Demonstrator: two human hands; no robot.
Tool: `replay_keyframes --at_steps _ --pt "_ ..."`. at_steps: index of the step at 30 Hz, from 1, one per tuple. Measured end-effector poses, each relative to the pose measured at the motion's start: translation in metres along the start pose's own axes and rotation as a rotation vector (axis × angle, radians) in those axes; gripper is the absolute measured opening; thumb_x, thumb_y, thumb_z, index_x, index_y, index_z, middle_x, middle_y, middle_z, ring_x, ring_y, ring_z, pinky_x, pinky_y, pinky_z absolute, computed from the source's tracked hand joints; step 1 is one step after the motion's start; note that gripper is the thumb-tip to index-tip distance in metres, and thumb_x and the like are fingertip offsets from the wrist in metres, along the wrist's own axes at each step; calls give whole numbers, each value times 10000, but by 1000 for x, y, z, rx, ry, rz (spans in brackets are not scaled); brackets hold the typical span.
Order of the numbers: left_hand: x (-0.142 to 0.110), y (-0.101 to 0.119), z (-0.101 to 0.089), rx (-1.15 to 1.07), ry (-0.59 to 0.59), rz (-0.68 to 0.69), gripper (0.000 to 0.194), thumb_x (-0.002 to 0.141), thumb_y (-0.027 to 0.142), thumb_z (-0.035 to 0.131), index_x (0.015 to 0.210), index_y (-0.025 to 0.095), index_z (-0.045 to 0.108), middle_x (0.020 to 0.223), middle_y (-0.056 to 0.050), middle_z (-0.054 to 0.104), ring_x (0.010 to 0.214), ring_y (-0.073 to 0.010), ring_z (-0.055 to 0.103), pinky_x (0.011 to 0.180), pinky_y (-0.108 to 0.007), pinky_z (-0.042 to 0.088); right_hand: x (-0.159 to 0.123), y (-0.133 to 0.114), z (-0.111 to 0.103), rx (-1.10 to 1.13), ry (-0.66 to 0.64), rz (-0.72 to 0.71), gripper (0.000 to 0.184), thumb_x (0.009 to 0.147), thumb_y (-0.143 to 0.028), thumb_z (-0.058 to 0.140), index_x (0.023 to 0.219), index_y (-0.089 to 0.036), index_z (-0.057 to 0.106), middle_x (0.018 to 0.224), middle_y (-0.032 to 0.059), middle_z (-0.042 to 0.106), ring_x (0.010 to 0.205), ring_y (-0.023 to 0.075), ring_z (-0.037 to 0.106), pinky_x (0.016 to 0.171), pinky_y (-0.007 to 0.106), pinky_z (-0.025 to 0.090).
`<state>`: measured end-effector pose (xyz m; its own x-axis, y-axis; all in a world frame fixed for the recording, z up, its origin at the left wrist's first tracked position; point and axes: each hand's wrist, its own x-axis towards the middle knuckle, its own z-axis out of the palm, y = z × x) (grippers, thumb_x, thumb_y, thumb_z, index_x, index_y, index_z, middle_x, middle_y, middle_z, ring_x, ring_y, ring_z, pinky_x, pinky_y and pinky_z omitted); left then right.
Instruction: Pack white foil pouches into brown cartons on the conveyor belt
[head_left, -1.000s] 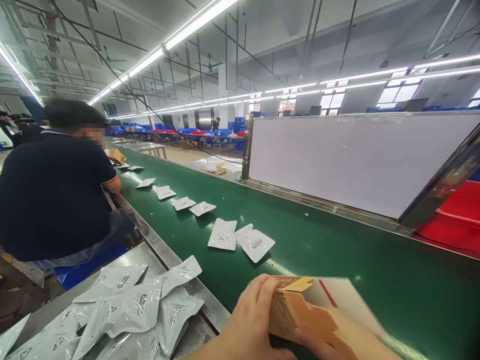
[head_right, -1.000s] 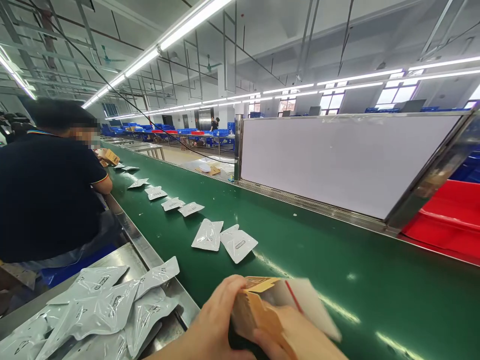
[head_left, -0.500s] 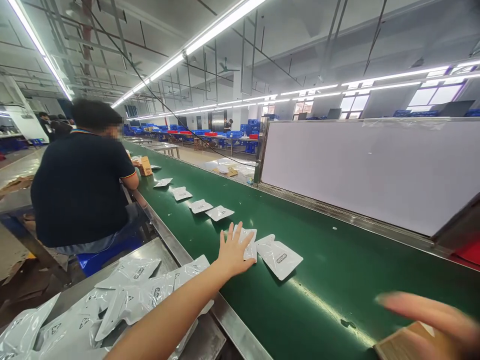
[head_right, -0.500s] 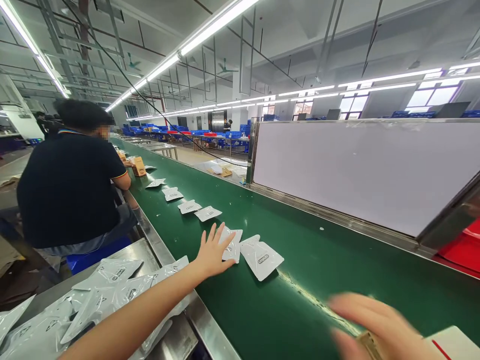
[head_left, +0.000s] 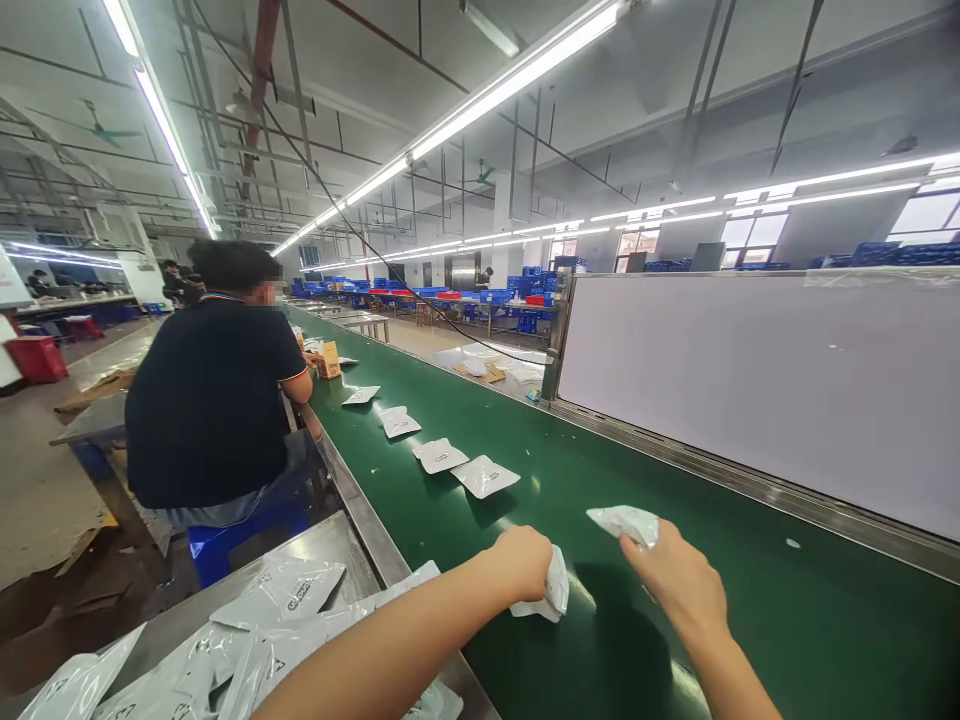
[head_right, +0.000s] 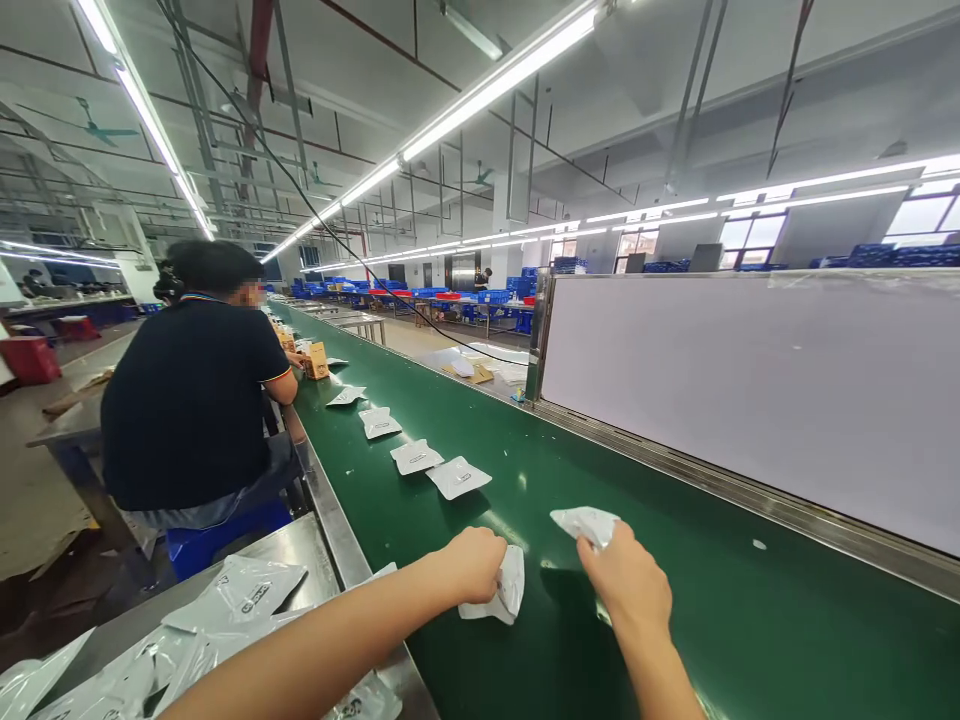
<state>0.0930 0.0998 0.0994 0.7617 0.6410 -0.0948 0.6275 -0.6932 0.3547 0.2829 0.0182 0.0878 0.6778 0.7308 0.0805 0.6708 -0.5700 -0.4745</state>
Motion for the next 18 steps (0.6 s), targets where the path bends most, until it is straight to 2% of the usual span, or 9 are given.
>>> replay_keyframes --at_steps 2,4,6,8,11,13,14,16,18 --pt "-4 -18 -29 -9 63 1 268 617 184 648 883 158 667 944 -126 668 945 -330 617 841 -400 480 15 -21 -6 144 48 -34 570 803 -570 410 1102 -112 573 805 144 654 695 299 625 614 390 485" --pt "-6 -46 -58 -41 162 -43 292 691 274 607 966 188 656 1024 -89 661 995 -292 602 873 -373 463 29 -47 2 300 73 -155 577 810 -616 402 1116 -158 574 938 114 658 798 258 634 662 329 500" --pt "-2 -82 -80 -78 262 -147 336 761 330 538 1056 195 630 1096 -80 636 1054 -263 576 909 -357 442 42 -71 22 414 79 -283 565 827 -593 422 1143 -153 584 1193 141 576 1014 262 598 761 295 495" --pt "9 -117 -87 -100 332 -295 369 791 341 506 1094 158 613 1220 -128 564 1181 -281 496 981 -381 394 50 -90 49 478 52 -395 560 862 -531 416 1168 -94 585 1365 197 418 1181 288 506 826 295 472" --pt "32 -154 -72 -112 337 -494 347 735 365 594 991 135 637 1426 -180 349 1372 -388 210 1069 -510 268 55 -108 87 479 -59 -551 474 881 -436 436 1142 -82 614 1431 221 310 1236 289 462 852 318 454" --pt "49 -166 -55 -116 286 -551 381 649 387 679 948 157 628 1479 -169 260 1384 -442 112 1046 -596 248 55 -114 108 393 -178 -623 357 761 -398 620 997 -140 691 1433 193 341 1210 321 483 871 374 454" --pt "57 -170 -46 -115 259 -553 429 613 396 703 966 170 612 1485 -163 245 1381 -451 111 1029 -613 263 54 -116 116 329 -237 -641 335 661 -369 711 931 -170 714 1427 183 363 1191 353 492 882 425 448" --pt "70 -172 -33 -104 216 -522 538 577 415 717 1042 190 565 1456 -159 288 1365 -438 182 999 -583 329 51 -118 128 191 -320 -649 418 503 -314 791 903 -211 727 1413 184 388 1167 414 488 898 530 412" --pt "77 -173 -26 -82 185 -477 623 558 430 718 1102 203 518 1359 -145 397 1316 -406 296 963 -512 398 46 -117 134 83 -333 -639 491 503 -332 776 978 -223 714 1420 200 365 1182 428 458 927 569 365"
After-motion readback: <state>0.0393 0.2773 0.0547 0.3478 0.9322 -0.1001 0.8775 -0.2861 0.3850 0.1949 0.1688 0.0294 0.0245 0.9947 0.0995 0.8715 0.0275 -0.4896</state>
